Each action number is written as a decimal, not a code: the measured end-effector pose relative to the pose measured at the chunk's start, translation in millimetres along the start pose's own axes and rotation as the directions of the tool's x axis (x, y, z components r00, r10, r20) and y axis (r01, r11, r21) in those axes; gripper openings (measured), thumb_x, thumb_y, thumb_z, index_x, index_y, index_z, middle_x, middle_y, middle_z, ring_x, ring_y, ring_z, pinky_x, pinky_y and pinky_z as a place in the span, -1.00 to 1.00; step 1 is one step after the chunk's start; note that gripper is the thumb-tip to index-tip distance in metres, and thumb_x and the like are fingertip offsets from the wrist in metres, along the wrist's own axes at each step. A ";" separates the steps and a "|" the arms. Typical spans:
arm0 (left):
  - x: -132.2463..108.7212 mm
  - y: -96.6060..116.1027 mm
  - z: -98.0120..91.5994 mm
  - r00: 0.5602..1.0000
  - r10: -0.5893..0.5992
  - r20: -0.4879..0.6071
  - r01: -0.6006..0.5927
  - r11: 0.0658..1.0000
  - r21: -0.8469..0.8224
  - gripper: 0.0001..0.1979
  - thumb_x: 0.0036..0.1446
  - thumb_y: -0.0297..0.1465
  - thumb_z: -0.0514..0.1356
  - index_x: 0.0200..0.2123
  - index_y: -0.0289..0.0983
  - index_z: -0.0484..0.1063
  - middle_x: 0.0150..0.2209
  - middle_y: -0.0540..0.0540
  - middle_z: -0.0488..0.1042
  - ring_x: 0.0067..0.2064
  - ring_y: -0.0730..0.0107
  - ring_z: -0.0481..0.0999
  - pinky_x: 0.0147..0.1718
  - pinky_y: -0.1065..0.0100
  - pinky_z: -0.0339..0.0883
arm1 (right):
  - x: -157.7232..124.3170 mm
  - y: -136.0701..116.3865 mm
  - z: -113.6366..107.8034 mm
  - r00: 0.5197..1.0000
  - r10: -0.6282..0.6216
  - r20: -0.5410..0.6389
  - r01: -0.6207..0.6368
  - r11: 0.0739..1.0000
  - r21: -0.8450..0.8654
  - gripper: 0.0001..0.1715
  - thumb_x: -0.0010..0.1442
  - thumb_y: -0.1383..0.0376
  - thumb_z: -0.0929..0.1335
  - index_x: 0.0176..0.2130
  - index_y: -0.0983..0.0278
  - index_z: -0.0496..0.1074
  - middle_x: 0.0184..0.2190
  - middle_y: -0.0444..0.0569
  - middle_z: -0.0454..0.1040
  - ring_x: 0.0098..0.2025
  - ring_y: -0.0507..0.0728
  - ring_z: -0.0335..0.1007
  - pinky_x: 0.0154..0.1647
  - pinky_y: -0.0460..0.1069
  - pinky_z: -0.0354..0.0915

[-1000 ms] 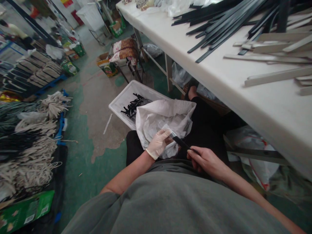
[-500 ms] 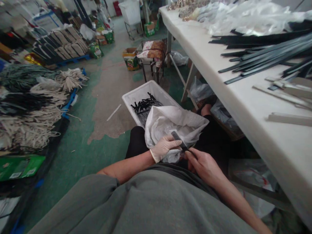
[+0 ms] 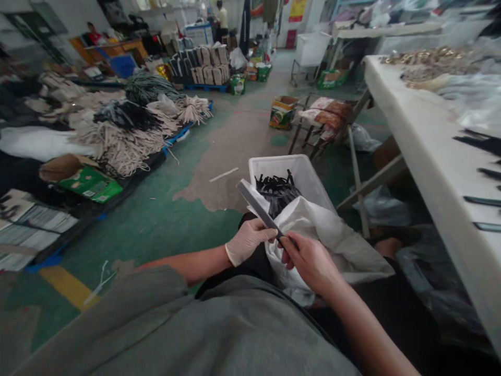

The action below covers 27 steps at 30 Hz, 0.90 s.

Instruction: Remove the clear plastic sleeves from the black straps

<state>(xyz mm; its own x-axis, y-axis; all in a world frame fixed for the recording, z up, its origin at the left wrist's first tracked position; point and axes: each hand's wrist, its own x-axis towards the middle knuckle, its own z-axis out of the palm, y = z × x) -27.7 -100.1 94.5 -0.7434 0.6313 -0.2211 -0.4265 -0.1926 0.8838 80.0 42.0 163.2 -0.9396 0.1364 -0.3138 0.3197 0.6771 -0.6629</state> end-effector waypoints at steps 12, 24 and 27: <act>-19.6 -59.2 -17.7 0.941 -0.316 -0.123 0.249 0.891 -0.380 -0.58 -0.36 -0.26 0.53 -0.41 -0.36 0.54 -0.43 -0.06 0.50 -0.45 0.53 0.42 -0.37 0.40 0.28 | 16.7 24.3 39.2 0.981 0.107 0.160 -0.088 0.989 -0.122 -0.58 0.32 0.06 0.09 -0.40 0.18 0.31 -0.54 -0.09 0.52 -0.49 0.11 0.47 -0.43 -0.03 0.22; -10.7 -74.5 -7.4 0.896 -0.445 0.013 0.417 0.829 -0.373 -0.53 -0.41 -0.24 0.54 -0.42 -0.34 0.52 -0.45 -0.03 0.50 -0.50 0.57 0.41 -0.39 0.40 0.29 | -3.8 43.2 29.9 0.971 0.196 0.136 -0.193 0.981 -0.033 -0.52 0.26 -0.05 0.10 -0.44 0.16 0.32 -0.57 -0.04 0.50 -0.51 0.16 0.45 -0.42 0.02 0.30; -3.5 -67.8 -10.3 0.914 -0.399 -0.072 0.336 0.844 -0.417 -0.50 -0.52 -0.26 0.56 -0.46 -0.35 0.50 -0.50 0.01 0.46 -0.53 0.61 0.37 -0.41 0.43 0.28 | -15.7 53.4 23.0 0.966 0.196 0.170 -0.197 0.980 -0.011 -0.50 0.25 -0.07 0.11 -0.45 0.17 0.34 -0.57 -0.05 0.50 -0.51 0.15 0.44 -0.45 0.00 0.29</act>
<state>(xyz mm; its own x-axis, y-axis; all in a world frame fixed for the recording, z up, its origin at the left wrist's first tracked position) -1.5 -97.0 31.1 -0.5462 0.6001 -0.5843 -0.8249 -0.2641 0.4998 114.6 59.4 117.1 -0.8240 0.1412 -0.5488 0.4971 0.6451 -0.5803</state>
